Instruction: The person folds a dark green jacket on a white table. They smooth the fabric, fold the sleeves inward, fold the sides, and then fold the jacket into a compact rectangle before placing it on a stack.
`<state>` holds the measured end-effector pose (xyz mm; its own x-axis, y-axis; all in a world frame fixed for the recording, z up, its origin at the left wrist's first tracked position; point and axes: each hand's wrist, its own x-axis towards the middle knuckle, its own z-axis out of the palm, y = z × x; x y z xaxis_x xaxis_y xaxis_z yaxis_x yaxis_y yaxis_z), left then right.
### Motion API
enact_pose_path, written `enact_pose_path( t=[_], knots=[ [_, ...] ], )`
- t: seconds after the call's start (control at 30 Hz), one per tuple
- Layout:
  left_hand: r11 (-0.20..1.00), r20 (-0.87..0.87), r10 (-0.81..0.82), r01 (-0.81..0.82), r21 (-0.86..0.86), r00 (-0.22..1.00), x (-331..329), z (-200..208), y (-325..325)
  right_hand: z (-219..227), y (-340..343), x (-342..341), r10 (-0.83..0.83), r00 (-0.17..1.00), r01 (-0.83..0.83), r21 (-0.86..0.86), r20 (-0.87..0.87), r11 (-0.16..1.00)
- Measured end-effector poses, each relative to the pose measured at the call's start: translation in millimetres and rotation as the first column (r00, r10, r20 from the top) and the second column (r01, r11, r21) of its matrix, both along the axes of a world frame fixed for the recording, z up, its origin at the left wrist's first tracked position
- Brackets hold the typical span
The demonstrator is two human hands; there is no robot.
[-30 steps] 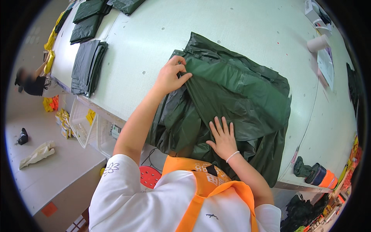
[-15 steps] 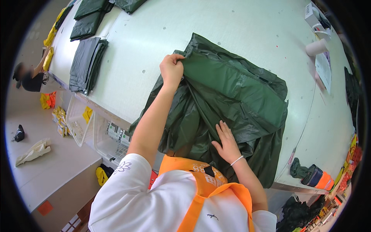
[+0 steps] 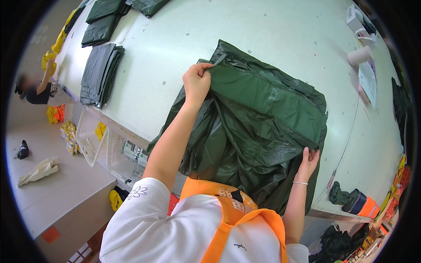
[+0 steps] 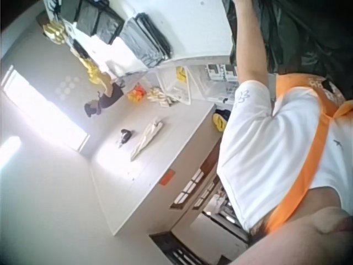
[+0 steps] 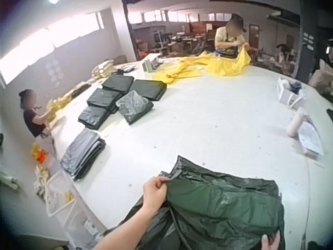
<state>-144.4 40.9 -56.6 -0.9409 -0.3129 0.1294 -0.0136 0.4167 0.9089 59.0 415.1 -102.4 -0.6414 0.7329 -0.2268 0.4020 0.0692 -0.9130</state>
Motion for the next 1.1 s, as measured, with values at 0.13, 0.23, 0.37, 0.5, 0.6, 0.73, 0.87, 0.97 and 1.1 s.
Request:
enact_pose_path(
  t=[0.13, 0.23, 0.37, 0.5, 0.6, 0.73, 0.87, 0.97, 1.1],
  knots=[
    [0.922, 0.139, -0.045, -0.012, 0.387, 0.989, 9, -4, -2, -9, 23, 0, -0.074, 0.997, 0.060, -0.298, -0.035, 0.953],
    [0.890, 0.320, -0.208, 0.043, 0.454, 0.924, 32, -39, -18, 1, 28, -3, -0.036, 0.999, 0.024, -0.359, -0.027, 0.933],
    [0.959, 0.423, -0.208, 0.098, 0.268, 0.882, 41, -36, -8, 24, 33, -33, 0.066, 0.998, -0.055, -0.337, 0.021, 0.940],
    [0.907, 0.408, -0.216, 0.027, 0.421, 0.887, 35, -27, 3, 17, 26, -40, -0.043, 0.998, 0.034, -0.150, -0.056, 0.988],
    [0.856, 0.303, -0.032, -0.131, 0.500, 0.952, 36, -19, 20, 29, -8, -55, 0.137, 0.955, -0.013, 0.422, -0.264, 0.906],
    [0.936, -0.054, -0.033, 0.050, 0.349, 0.998, 43, 9, 62, 73, -75, -79, 0.625, 0.729, -0.382, 0.592, -0.280, 0.710],
    [0.960, -0.136, -0.279, 0.275, -0.050, 0.951, 64, 57, 123, 45, -107, -79, 0.833, 0.538, -0.677, 0.655, 0.128, 0.336],
    [0.799, 0.054, -0.544, 0.537, -0.273, 0.837, 78, 39, 152, 19, -107, -68, 0.832, 0.512, -0.786, 0.506, 0.212, 0.355],
    [0.707, 0.182, -0.620, 0.644, -0.292, 0.763, 84, -9, 160, 27, -87, -45, 0.834, 0.551, -0.788, 0.343, 0.021, 0.511]
  ],
)
